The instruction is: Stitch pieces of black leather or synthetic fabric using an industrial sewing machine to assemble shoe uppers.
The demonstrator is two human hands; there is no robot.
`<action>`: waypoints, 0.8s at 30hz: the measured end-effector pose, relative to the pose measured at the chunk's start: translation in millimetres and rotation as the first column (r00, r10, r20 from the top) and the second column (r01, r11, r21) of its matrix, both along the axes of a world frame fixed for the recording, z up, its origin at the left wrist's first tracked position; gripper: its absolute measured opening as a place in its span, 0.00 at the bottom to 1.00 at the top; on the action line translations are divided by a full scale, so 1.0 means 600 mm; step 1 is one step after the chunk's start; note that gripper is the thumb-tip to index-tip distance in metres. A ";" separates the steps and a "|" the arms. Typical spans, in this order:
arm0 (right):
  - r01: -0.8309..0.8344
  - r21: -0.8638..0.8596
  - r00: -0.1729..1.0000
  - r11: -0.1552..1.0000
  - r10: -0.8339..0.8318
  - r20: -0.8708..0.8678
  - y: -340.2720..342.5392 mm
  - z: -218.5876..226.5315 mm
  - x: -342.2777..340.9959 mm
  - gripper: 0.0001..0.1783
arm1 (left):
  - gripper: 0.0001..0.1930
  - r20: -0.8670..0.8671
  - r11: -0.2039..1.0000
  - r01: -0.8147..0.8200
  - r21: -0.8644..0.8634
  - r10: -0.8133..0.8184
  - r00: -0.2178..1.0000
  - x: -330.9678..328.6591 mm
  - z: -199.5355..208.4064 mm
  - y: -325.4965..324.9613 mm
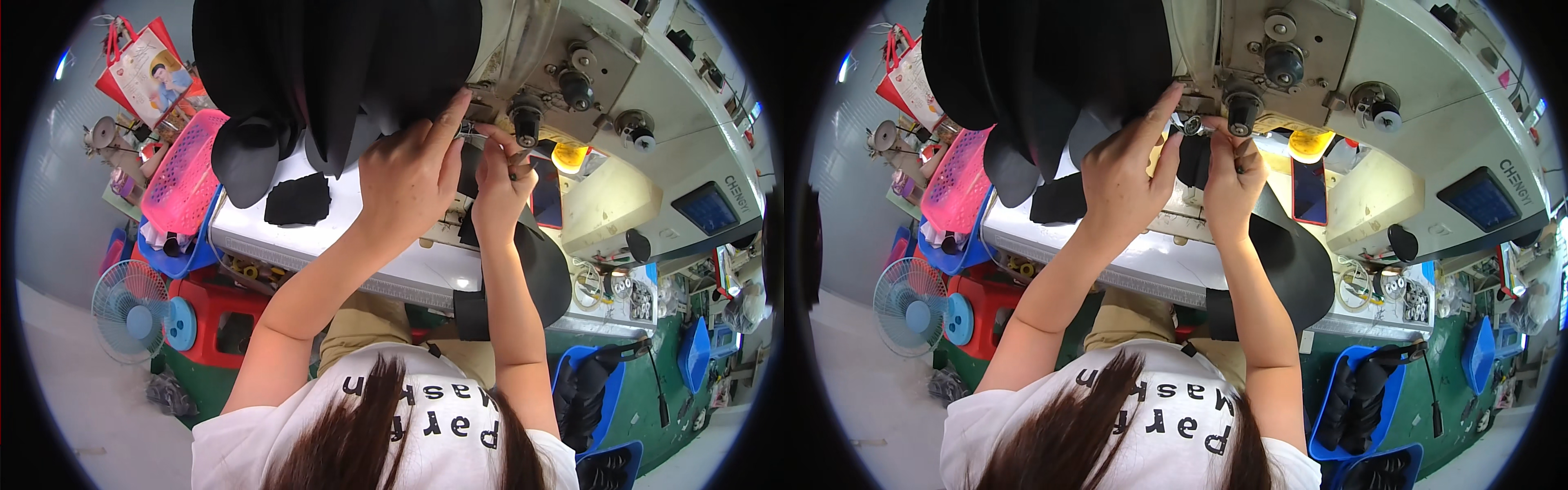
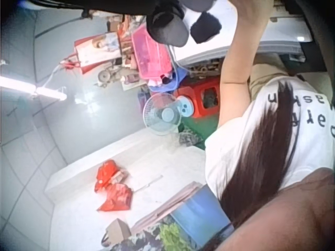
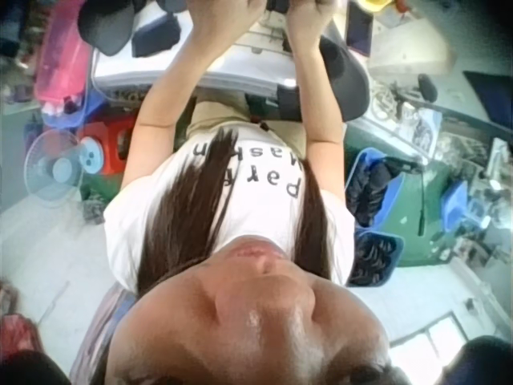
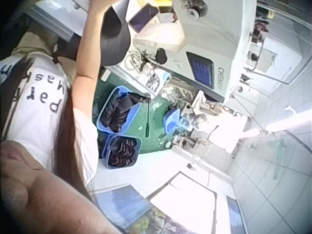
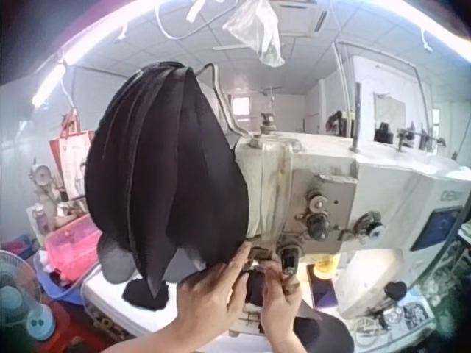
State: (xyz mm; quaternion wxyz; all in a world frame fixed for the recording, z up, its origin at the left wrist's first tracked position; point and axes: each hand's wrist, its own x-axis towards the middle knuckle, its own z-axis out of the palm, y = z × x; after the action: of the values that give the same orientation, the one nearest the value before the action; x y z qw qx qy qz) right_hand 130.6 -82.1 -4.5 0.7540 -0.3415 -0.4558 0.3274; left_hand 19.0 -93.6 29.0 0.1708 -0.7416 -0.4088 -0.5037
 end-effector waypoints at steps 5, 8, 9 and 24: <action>0.023 0.075 0.996 0.997 -0.017 -0.090 -0.002 0.002 0.011 0.09 | 0.21 -0.053 0.992 0.069 0.103 -0.064 0.997 -0.015 0.001 0.024; -0.001 0.039 0.992 0.999 0.006 -0.125 -0.005 0.008 0.017 0.08 | 0.20 -0.021 0.990 0.081 0.119 -0.079 0.997 -0.009 0.007 0.027; 0.000 0.039 0.992 0.999 0.005 -0.123 -0.006 0.009 0.019 0.08 | 0.20 -0.019 0.989 0.081 0.120 -0.080 0.997 -0.006 0.006 0.027; -0.056 -0.009 0.961 0.998 0.052 -0.270 -0.010 -0.003 0.042 0.07 | 0.20 0.015 0.982 0.040 0.183 -0.043 0.999 -0.002 -0.006 0.028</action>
State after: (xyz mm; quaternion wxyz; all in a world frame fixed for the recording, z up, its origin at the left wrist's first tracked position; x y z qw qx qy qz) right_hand 155.5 -88.3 -6.1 0.7969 -0.2875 -0.3553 0.3950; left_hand 17.8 -76.9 25.6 0.2238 -0.7265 -0.3467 -0.5495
